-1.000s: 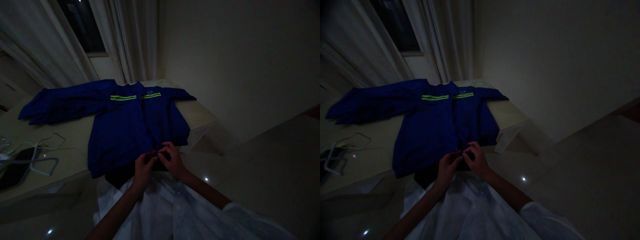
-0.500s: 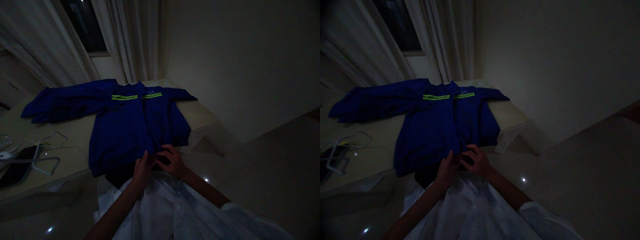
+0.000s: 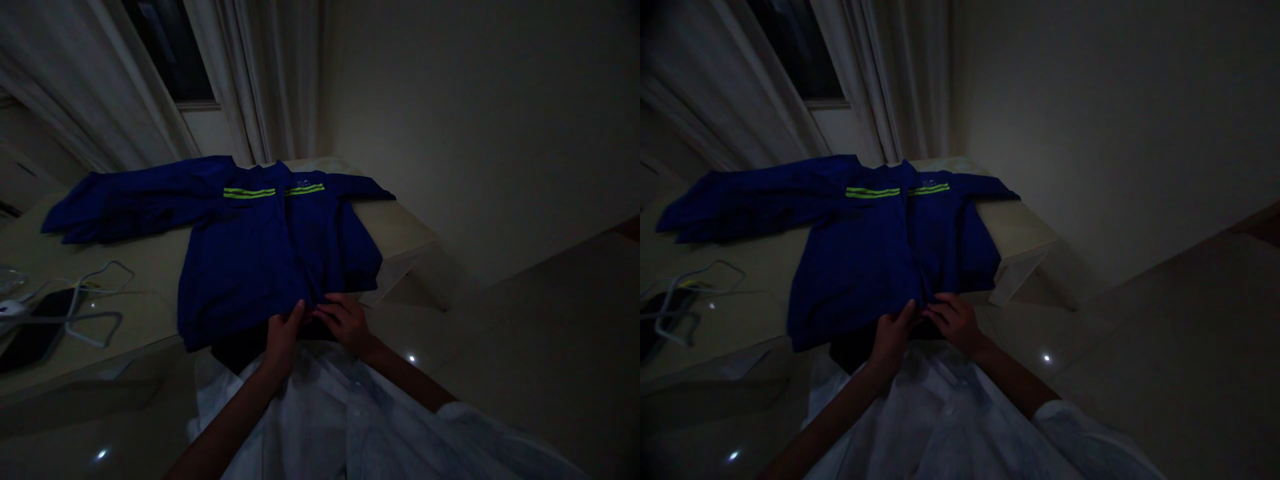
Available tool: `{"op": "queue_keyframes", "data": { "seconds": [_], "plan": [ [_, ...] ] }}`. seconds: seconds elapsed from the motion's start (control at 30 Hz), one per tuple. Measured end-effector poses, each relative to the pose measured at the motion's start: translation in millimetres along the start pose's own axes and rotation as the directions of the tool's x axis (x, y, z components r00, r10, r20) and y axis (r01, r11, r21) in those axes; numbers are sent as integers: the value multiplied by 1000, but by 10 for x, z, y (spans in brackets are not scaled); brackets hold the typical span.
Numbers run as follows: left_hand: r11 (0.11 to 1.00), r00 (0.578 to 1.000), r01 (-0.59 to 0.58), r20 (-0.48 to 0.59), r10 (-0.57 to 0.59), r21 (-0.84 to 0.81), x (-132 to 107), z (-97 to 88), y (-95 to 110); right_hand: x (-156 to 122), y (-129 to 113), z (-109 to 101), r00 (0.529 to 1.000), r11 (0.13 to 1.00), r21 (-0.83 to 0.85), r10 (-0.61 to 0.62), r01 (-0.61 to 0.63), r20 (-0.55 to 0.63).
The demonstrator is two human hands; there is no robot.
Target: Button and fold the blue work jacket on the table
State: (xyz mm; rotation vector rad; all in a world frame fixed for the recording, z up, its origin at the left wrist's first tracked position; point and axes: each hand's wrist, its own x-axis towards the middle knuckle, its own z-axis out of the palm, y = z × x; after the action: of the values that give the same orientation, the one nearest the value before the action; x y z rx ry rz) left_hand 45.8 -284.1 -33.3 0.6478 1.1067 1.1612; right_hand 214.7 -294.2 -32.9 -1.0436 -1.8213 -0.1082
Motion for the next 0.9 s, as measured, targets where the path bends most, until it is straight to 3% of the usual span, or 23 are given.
{"op": "queue_keyframes", "data": {
  "seconds": [0.3,0.5,0.9],
  "plan": [
    [982,995,-50,-77,65,182,-73,41,137,34,-29,-12,996,994,-55,-92,91,-18],
    [965,991,-82,-79,105,249,-130,77,233,-23,-24,14,998,995,-83,-54,56,26],
    [960,988,-112,-77,136,258,-99,38,145,-130,-17,94,998,1000,-23,-2,3,61]
  ]
}}
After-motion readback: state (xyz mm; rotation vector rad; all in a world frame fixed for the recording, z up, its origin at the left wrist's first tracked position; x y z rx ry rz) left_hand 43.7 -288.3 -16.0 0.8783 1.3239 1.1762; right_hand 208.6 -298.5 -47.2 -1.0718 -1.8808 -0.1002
